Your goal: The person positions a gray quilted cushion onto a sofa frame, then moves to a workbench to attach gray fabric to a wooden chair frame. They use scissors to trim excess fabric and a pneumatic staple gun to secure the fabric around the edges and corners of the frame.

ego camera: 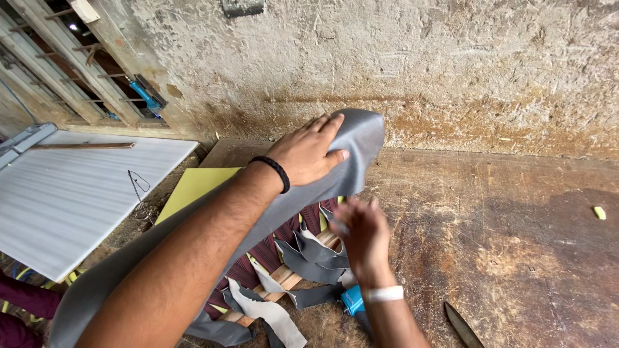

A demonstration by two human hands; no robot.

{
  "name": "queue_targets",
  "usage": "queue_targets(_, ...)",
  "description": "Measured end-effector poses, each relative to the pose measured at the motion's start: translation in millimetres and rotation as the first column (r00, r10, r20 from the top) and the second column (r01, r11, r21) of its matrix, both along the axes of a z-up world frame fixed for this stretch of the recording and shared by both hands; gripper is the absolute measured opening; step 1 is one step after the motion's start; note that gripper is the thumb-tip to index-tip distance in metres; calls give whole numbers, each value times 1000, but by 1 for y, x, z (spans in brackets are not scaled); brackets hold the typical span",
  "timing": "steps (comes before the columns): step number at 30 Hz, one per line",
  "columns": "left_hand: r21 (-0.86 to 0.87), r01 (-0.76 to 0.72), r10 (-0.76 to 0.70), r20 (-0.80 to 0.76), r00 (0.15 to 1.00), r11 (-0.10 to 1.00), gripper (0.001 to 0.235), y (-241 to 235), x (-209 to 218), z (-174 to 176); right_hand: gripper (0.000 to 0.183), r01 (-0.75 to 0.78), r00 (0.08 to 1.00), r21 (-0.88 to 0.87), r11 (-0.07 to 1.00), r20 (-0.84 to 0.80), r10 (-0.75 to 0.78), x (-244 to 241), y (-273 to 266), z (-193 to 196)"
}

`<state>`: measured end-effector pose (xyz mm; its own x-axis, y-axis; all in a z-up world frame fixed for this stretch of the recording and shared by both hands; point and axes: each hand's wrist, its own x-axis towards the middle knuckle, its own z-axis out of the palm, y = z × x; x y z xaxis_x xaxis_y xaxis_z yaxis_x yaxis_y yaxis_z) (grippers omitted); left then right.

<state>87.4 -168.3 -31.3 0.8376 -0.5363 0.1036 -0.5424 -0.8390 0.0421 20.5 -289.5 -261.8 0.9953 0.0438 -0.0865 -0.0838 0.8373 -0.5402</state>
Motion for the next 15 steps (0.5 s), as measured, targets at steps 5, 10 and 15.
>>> queue_targets(5,13,20,-21,76,997,1000,73,8,-5,-9,59,336,941,236,912,-118,-317,51,30,99)
queue_targets(10,77,50,-59,118,991,996,79,12,-8,-8,51,508,858,136,850,-3,-513,56,56,76)
queue_targets(15,154,-15,-20,223,975,988,99,15,-16,-12,52,534,833,200,822,41,-551,89,78,37)
